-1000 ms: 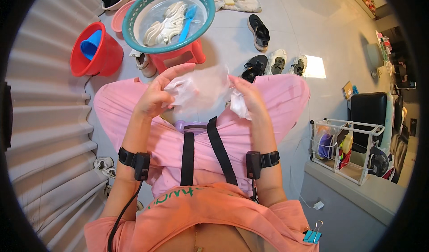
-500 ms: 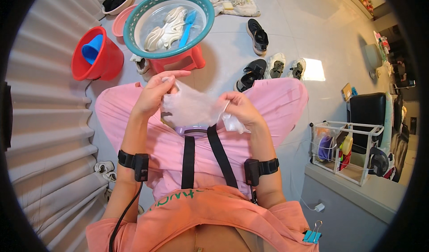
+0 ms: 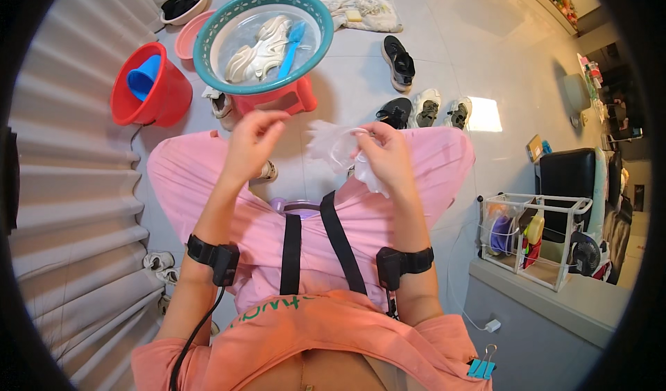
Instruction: The recorder puts on a pair of disposable plastic gloves while sitting on the floor surrounded by cleaning basins.
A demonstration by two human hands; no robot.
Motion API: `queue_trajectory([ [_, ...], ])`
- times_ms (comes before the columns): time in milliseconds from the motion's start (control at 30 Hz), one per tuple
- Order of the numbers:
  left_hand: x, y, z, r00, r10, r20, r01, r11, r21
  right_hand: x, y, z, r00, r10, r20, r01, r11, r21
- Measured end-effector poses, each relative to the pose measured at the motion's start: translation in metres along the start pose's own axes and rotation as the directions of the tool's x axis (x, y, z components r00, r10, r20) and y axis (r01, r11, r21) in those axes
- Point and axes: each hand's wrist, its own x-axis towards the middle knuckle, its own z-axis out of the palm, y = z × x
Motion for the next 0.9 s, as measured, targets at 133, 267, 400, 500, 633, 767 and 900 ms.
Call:
queue_trajectory([
  [133,-0.027,0.033,0.029,0.800,-0.357,0.482,0.520,0.813,-0.261,0.009,0.006,0.028,0.993,-0.120,-0.010,0.106,0.908,-0.405],
  [267,-0.030,0.042,0.046,0.725,-0.408,0.555,0.576,0.801,-0.164,0.004,0.007,0.047,0.963,-0.265,-0.040,0.182,0.756,-0.628],
  [400,-0.028,0.036,0.051,0.581,-0.411,0.703,0.798,0.457,-0.392,-0.004,0.005,0.063,0.933,-0.358,-0.030,0.227,0.652,-0.724],
  [500,-0.030,0.030,0.045,0.571,-0.358,0.739,0.810,0.102,-0.577,-0.006,-0.001,0.065,0.928,-0.369,-0.051,0.240,0.697,-0.676],
  [633,-0.033,0.025,0.046,0.519,-0.415,0.747,0.814,-0.026,-0.580,-0.011,-0.005,0.068,0.937,-0.350,-0.005,0.267,0.723,-0.637],
  [767,-0.027,0.011,0.052,0.524,-0.419,0.741,0.816,0.000,-0.578,-0.019,-0.005,0.076,0.922,-0.380,0.071,0.342,0.718,-0.607],
  [900,-0.026,0.002,0.059,0.567,-0.595,0.569,0.678,-0.054,-0.733,-0.020,-0.002,0.078,0.898,-0.439,-0.007,0.375,0.776,-0.508],
])
